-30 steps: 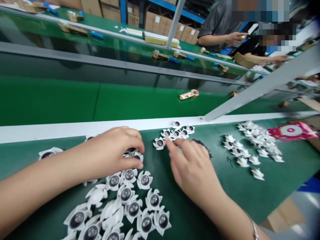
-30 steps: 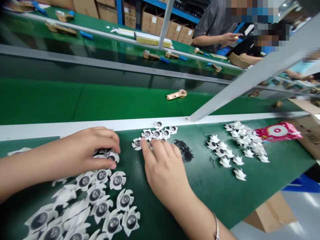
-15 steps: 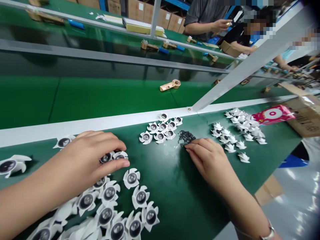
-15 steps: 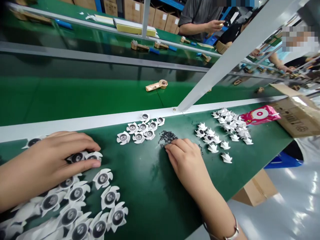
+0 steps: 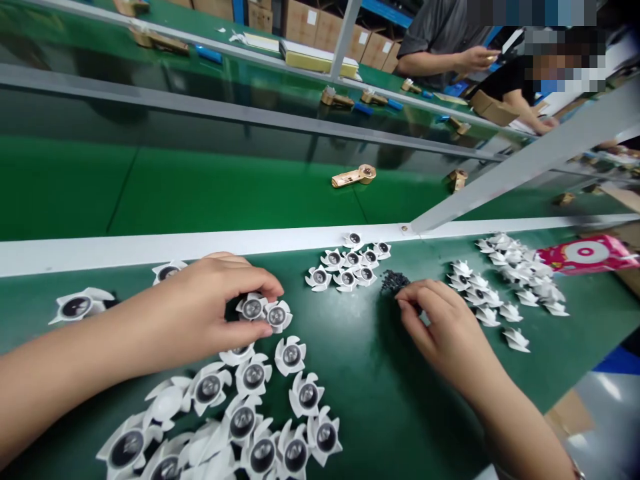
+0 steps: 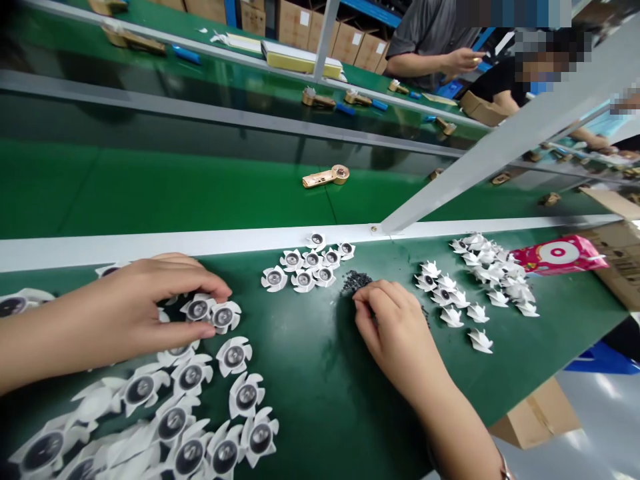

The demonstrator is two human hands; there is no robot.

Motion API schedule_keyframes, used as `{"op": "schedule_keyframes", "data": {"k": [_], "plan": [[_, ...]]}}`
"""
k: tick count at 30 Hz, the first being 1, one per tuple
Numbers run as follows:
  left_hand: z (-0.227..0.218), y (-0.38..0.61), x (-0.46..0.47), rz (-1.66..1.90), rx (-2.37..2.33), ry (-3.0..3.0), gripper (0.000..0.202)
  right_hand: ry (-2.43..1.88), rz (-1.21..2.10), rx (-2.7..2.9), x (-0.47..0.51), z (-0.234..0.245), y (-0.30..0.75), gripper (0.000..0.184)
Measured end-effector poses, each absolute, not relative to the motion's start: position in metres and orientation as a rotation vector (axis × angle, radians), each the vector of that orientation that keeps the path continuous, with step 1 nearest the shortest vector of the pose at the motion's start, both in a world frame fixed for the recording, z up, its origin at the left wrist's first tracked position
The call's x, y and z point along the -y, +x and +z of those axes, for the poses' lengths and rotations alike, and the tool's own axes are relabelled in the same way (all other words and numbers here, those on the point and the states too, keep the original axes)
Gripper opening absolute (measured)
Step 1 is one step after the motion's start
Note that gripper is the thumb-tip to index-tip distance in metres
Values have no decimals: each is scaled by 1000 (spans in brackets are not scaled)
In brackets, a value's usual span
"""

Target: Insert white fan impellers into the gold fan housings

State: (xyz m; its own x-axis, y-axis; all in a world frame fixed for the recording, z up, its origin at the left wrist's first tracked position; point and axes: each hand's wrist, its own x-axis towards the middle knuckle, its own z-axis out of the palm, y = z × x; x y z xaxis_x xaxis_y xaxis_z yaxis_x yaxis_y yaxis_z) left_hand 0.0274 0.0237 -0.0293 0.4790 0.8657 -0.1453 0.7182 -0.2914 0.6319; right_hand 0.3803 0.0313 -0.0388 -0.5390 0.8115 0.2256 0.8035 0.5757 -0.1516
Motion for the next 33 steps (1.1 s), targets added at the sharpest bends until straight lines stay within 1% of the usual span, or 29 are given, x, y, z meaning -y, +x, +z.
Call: {"op": "schedule_keyframes", "data": {"k": [4, 6, 8, 12, 20, 27, 30, 33], "plan": [[-35, 36, -21, 415, -1317, 2075, 32, -1201, 319, 2427, -26, -25, 323, 9], [-37, 38, -20, 484, -1307, 2111, 30, -1062, 489, 2423, -24, -22, 290, 12], [-39, 39, -20, 526, -1291, 2143, 27, -955, 555, 2479, -25, -24, 264, 13], [-42, 38, -19, 569, -1259, 2164, 23, -909, 453, 2606, -26, -36, 248, 11], [-43, 37, -22, 564, -1228, 2141, 25, -933, 200, 2584, -19, -45, 246, 11], [-42, 36, -24, 565, -1241, 2103, 24, -745, 287, 2694, -20, -32, 257, 12], [-43, 35, -24, 552, -1244, 2104, 22, -624, 235, 2781, -18, -25, 264, 15], [-43, 34, -24, 535, -1240, 2110, 23, -693, 260, 2720, -18, -22, 268, 19]]}}
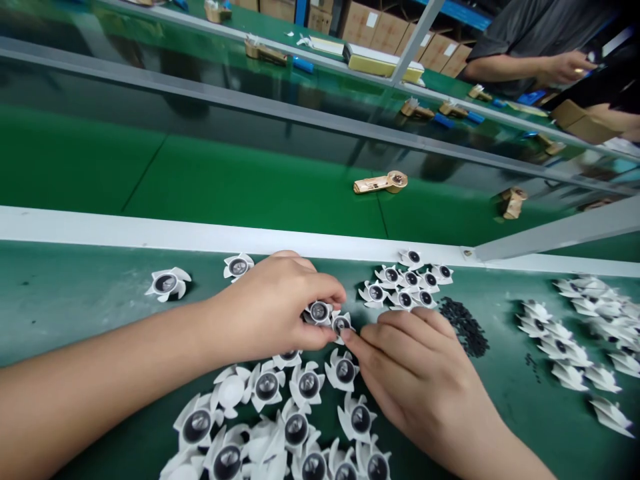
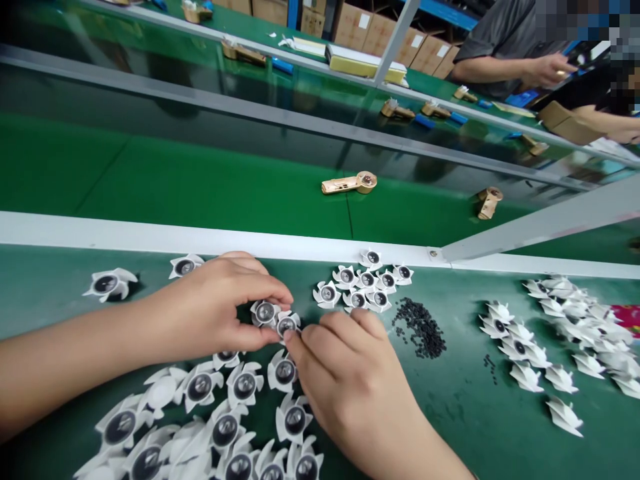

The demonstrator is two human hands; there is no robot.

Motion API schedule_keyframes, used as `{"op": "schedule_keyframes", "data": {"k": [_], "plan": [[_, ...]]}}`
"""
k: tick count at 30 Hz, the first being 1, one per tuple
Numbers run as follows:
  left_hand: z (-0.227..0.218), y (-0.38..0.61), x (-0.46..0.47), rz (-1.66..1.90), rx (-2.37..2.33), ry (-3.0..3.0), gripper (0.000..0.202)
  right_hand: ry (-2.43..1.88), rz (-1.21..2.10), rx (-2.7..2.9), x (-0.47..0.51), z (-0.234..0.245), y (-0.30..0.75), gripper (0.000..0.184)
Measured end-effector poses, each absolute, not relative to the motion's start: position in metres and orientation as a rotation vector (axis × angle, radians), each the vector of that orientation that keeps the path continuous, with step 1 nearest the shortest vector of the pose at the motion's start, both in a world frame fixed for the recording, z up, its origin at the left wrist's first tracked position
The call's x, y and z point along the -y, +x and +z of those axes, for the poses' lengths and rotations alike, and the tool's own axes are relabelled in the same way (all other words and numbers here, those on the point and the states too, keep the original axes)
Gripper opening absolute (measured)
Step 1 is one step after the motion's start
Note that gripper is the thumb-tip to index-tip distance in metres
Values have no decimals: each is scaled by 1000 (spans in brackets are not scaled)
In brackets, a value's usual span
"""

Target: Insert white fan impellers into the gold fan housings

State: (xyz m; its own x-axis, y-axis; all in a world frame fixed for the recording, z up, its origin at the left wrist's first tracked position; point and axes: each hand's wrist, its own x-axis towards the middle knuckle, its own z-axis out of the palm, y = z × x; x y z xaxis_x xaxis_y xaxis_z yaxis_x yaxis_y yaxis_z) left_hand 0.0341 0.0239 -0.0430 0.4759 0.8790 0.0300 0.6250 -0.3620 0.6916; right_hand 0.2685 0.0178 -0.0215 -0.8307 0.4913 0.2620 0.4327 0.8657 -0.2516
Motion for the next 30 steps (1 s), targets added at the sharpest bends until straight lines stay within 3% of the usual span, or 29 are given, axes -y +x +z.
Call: {"op": "schedule_keyframes", "data": {"k": [5, 11, 16, 19, 22, 26, 30], "plan": [[-34, 30, -23, 474, -1238, 2087, 31, -882, 435, 2654, -25, -27, 267, 43], [-12, 26, -12, 223, -1398, 2027, 13, -963, 586, 2612, -29, -32, 259, 19], [9, 20, -21, 126, -1510, 2124, 27, -982, 628, 2610, -25, -31, 255, 20], [22, 28, -66, 190, -1702, 2241, 46, -961, 699, 2513, -23, -32, 255, 16], [18, 50, -133, 236, -1859, 2276, 58, -1017, 756, 2336, -23, -31, 259, 26], [0, 76, -202, 154, -1910, 2220, 42, -1130, 1125, 1898, -30, -22, 271, 32], [0, 87, -194, 130, -1850, 2243, 32, -1208, 1479, 1388, -42, -13, 286, 34]]}}
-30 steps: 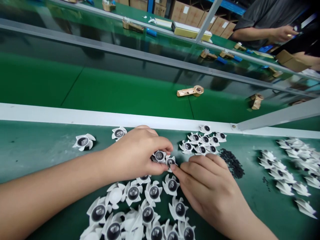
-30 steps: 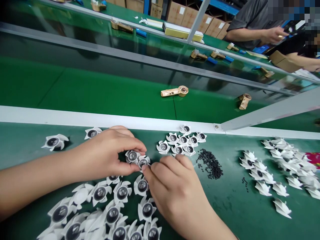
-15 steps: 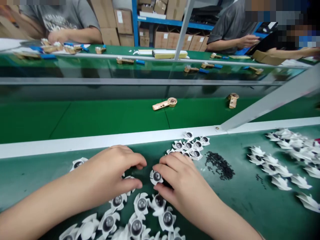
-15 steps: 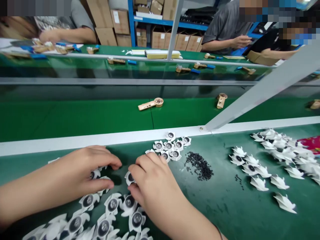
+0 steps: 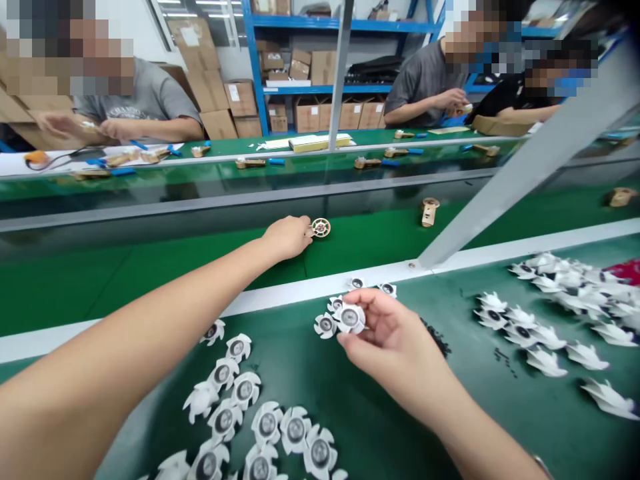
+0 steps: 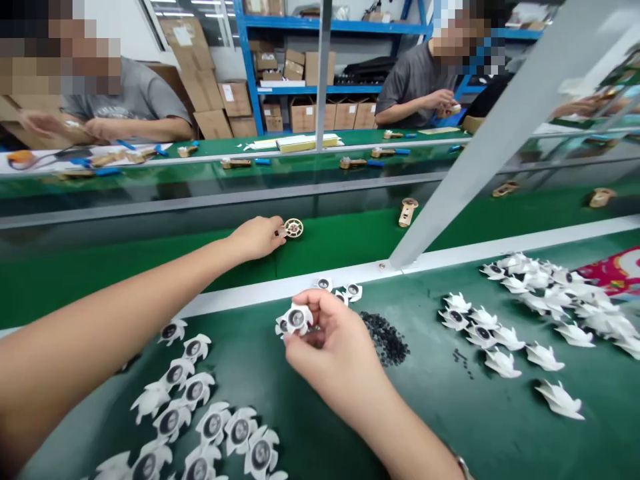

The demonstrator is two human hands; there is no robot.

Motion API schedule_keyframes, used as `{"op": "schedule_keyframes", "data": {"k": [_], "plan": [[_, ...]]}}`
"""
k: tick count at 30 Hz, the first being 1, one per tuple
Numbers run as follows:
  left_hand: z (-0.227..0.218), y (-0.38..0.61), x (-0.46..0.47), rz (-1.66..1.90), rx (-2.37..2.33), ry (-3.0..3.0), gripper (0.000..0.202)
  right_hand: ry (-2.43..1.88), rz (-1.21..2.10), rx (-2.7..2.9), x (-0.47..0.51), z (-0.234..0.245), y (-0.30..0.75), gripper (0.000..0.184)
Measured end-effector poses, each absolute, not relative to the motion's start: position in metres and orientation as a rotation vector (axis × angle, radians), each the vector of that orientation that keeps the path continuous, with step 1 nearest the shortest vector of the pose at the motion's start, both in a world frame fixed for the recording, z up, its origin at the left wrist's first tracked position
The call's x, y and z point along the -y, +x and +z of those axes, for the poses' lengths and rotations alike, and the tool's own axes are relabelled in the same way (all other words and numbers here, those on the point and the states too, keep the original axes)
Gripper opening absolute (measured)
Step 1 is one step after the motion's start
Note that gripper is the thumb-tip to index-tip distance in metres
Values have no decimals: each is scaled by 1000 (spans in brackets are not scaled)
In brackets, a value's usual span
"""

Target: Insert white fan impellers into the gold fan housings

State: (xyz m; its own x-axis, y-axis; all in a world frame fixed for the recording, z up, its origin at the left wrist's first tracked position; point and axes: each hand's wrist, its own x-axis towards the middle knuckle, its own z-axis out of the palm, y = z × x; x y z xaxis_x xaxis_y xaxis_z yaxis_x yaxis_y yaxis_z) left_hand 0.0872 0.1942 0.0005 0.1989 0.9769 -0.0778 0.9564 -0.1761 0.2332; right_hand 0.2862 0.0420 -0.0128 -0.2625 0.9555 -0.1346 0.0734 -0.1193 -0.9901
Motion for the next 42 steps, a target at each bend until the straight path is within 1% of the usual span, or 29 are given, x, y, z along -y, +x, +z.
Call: {"op": "schedule_keyframes", "data": {"k": [3, 6, 10, 15, 20, 25, 29, 31, 36, 37, 40, 42], "plan": [[15, 92, -147, 206, -1708, 2312, 23, -1229, 1584, 1252, -46, -9, 295, 30], [26, 97, -96, 234, -1576, 2298, 17, -1236, 1553, 1280, -43, -6, 298, 21], [25, 103, -59, 253, -1532, 2162, 15, -1211, 1520, 1327, -37, -3, 296, 26], [16, 106, -50, 293, -1565, 2188, 8, -1184, 1577, 1306, -34, -2, 293, 29], [14, 104, -47, 284, -1616, 2273, 7, -1142, 1600, 1303, -34, -2, 292, 29], [9, 101, -47, 168, -1668, 2418, 12, -1128, 1661, 1290, -34, -1, 292, 26], [5, 99, -47, 99, -1644, 2537, 10, -1081, 1706, 1276, -34, 0, 293, 27], [3, 98, -46, 104, -1589, 2600, 8, -1080, 1678, 1289, -33, -2, 293, 33], [-1, 95, -43, 129, -1490, 2720, 10, -1183, 1538, 1323, -31, -9, 295, 69], [-2, 94, -43, 128, -1474, 2737, 11, -1171, 1572, 1305, -32, -10, 295, 72], [-2, 91, -41, 119, -1439, 2775, 14, -1090, 1766, 1222, -35, -9, 297, 75], [-2, 90, -40, 92, -1424, 2789, 15, -1084, 1762, 1258, -36, -9, 297, 76]]}}
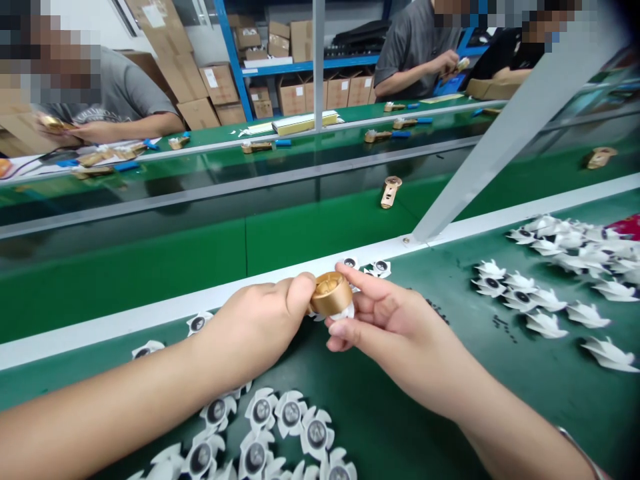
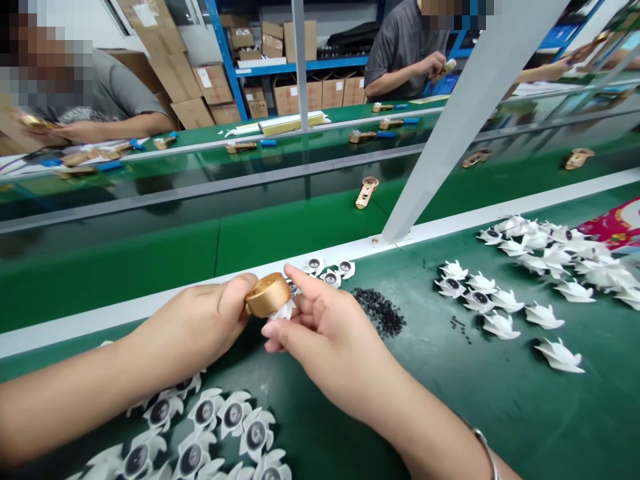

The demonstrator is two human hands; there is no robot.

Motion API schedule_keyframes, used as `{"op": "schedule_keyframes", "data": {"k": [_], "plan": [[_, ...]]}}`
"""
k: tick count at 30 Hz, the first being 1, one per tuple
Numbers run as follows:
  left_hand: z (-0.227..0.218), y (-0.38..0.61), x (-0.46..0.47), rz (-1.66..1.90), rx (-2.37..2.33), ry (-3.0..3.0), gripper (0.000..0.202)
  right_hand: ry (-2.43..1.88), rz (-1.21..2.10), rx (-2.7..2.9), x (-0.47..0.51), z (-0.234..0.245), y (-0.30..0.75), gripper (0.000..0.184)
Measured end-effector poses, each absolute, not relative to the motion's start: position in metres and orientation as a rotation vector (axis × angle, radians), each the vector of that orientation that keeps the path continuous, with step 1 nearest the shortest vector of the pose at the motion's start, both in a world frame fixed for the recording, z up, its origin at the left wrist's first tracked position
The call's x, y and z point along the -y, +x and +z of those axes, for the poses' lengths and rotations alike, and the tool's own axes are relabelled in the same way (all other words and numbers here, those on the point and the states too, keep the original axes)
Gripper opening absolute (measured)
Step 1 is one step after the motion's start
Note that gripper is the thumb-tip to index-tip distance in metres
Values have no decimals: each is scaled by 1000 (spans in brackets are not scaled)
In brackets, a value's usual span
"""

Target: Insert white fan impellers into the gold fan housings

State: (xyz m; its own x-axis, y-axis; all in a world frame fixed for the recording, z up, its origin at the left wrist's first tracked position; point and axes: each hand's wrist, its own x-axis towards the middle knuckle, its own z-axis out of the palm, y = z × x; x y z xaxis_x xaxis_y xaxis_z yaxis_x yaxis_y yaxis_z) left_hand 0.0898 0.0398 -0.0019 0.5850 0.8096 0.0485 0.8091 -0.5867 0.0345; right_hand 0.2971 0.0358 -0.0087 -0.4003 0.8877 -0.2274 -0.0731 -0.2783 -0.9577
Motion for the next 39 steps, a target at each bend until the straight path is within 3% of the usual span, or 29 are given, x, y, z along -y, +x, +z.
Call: {"op": "schedule_keyframes", "data": {"k": [3, 7, 12, 16, 21, 26, 28, 31, 36, 39], "plan": [[-3, 88, -37, 75, -1422, 2808, 16, -1119, 1691, 1285, -36, -9, 297, 82], [-3, 87, -32, 93, -1424, 2830, 17, -1059, 1943, 1179, -35, -9, 296, 81], [-3, 86, -27, 19, -1450, 2784, 18, -1119, 1630, 1380, -31, -10, 294, 83], [-6, 84, -26, 51, -1441, 2789, 19, -1130, 1907, 1234, -30, -10, 292, 83], [-12, 83, -24, -17, -1464, 2762, 13, -1173, 1452, 1584, -28, -15, 294, 79], [-6, 79, -27, 67, -1386, 2715, 16, -995, 2087, 1195, -30, -8, 295, 55], [-3, 77, -28, 3, -1374, 2664, 12, -1032, 1930, 1296, -28, -8, 293, 54], [-1, 75, -27, -53, -1412, 2531, 9, -1058, 1609, 1490, -21, -10, 291, 69], [4, 73, -23, 145, -1385, 2462, 17, -986, 1732, 1404, -15, -5, 291, 80], [8, 74, -21, 205, -1402, 2442, 20, -914, 1677, 1433, -15, -3, 292, 69]]}}
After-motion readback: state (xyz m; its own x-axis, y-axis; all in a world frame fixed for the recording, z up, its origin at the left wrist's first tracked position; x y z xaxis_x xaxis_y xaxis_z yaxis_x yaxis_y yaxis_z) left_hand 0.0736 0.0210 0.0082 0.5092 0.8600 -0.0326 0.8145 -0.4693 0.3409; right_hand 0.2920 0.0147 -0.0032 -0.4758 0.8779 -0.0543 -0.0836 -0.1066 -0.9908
